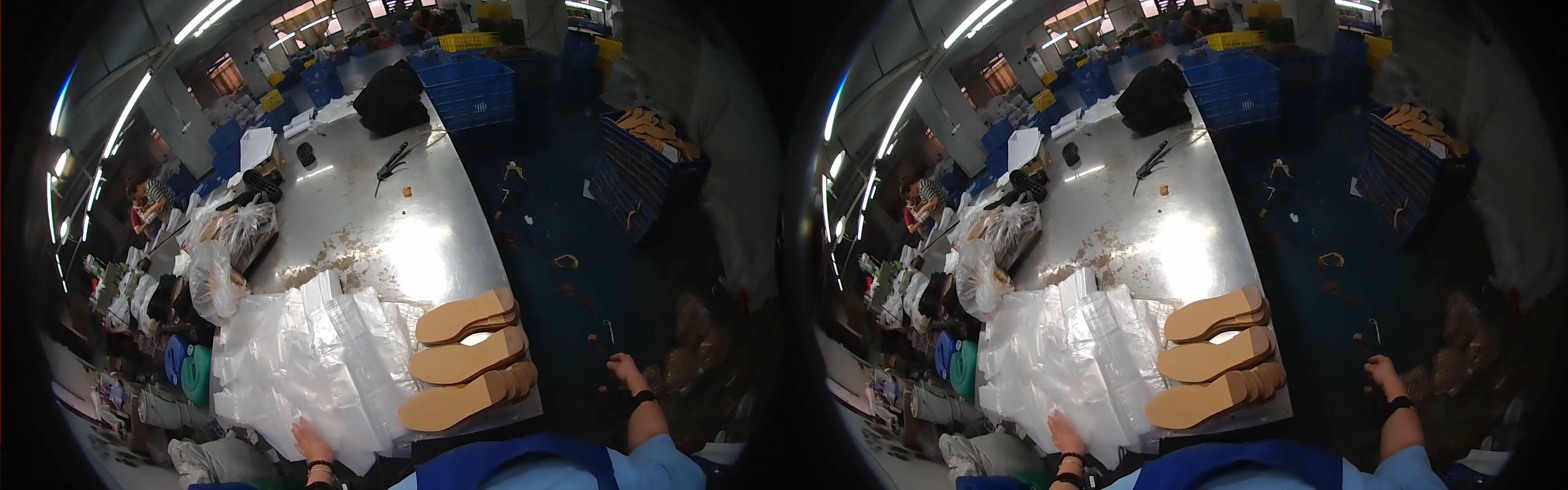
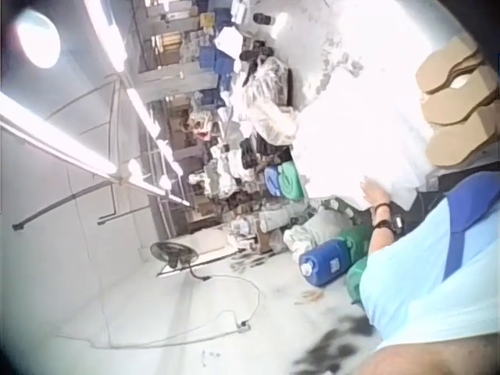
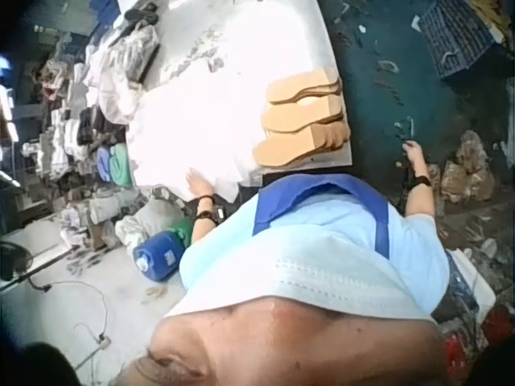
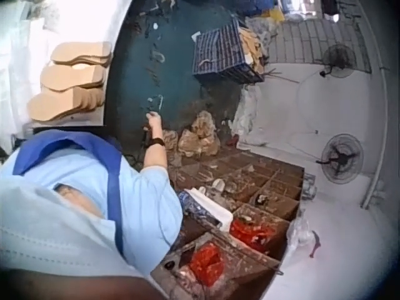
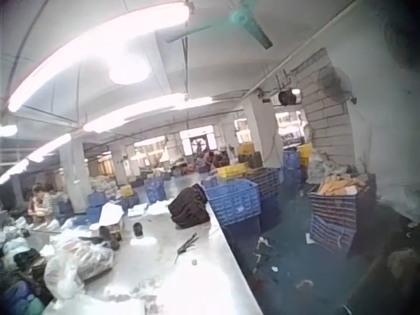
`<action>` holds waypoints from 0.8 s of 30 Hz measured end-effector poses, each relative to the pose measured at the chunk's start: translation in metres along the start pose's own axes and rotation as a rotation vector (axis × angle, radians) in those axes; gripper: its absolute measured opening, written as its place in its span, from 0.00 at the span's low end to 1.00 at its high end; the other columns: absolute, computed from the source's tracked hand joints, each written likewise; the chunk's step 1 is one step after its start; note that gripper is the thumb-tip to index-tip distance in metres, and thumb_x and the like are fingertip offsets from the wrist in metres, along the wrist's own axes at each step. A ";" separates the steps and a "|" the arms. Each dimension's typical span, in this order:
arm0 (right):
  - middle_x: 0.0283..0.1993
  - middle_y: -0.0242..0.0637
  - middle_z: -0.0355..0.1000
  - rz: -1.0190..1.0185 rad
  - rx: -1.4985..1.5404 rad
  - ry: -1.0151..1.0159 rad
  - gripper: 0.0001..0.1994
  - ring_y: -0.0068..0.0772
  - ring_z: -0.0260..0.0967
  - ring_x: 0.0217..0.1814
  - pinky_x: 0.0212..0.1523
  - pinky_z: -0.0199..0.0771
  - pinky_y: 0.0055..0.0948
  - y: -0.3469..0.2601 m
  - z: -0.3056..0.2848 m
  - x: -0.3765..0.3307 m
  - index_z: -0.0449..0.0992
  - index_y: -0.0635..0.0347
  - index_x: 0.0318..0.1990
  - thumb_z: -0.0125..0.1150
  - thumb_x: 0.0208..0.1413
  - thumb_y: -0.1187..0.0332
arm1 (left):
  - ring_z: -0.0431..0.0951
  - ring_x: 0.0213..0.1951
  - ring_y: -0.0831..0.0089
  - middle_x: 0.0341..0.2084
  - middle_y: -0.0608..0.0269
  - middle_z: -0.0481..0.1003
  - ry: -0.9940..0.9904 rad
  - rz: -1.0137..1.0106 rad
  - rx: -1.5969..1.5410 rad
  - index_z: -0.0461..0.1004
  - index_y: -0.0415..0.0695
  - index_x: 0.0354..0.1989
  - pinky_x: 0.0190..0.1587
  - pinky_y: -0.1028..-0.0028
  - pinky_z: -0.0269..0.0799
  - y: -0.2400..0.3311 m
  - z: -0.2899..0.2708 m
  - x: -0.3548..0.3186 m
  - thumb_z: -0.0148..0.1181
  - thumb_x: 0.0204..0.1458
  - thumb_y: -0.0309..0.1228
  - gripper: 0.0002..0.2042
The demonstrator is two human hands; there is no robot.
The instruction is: The recorder sorts and stacks black shoe soles on a factory workbench and marks a plastic bag with a marker.
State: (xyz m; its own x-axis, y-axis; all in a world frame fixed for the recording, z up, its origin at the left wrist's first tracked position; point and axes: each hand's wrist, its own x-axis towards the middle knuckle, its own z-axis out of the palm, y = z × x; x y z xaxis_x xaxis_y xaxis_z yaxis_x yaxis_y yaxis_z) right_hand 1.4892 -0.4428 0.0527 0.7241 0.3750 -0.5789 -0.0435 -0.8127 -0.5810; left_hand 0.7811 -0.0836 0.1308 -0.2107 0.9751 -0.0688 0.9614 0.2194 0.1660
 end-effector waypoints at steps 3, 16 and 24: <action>0.41 0.43 0.75 0.118 -0.021 -0.134 0.19 0.32 0.74 0.35 0.39 0.75 0.32 0.001 -0.031 0.028 0.70 0.67 0.53 0.60 0.54 0.72 | 0.47 0.69 0.54 0.68 0.51 0.45 0.050 -0.165 -0.074 0.50 0.51 0.68 0.65 0.44 0.44 0.004 0.017 -0.024 0.50 0.52 0.23 0.32; 0.35 0.39 0.75 0.003 -0.184 -0.367 0.17 0.32 0.74 0.30 0.33 0.76 0.33 0.013 -0.173 0.223 0.71 0.65 0.52 0.61 0.55 0.70 | 0.52 0.65 0.45 0.63 0.35 0.48 0.204 -0.371 -0.266 0.69 0.38 0.52 0.67 0.61 0.50 0.131 0.009 -0.204 0.60 0.38 0.20 0.26; 0.32 0.35 0.74 -0.195 0.002 -0.286 0.13 0.28 0.71 0.26 0.23 0.68 0.29 -0.178 -0.163 0.347 0.72 0.61 0.47 0.59 0.55 0.71 | 0.71 0.54 0.65 0.54 0.50 0.67 -0.284 -0.258 -1.105 0.65 0.37 0.57 0.55 0.70 0.69 0.351 -0.067 -0.241 0.59 0.51 0.25 0.23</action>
State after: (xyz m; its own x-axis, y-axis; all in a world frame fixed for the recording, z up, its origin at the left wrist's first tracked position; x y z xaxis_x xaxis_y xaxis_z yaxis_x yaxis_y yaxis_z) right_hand 1.8604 -0.2407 0.0481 0.4963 0.6333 -0.5938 0.0748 -0.7127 -0.6975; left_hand 1.1580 -0.2399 0.2716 -0.1960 0.8864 -0.4194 0.1894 0.4539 0.8707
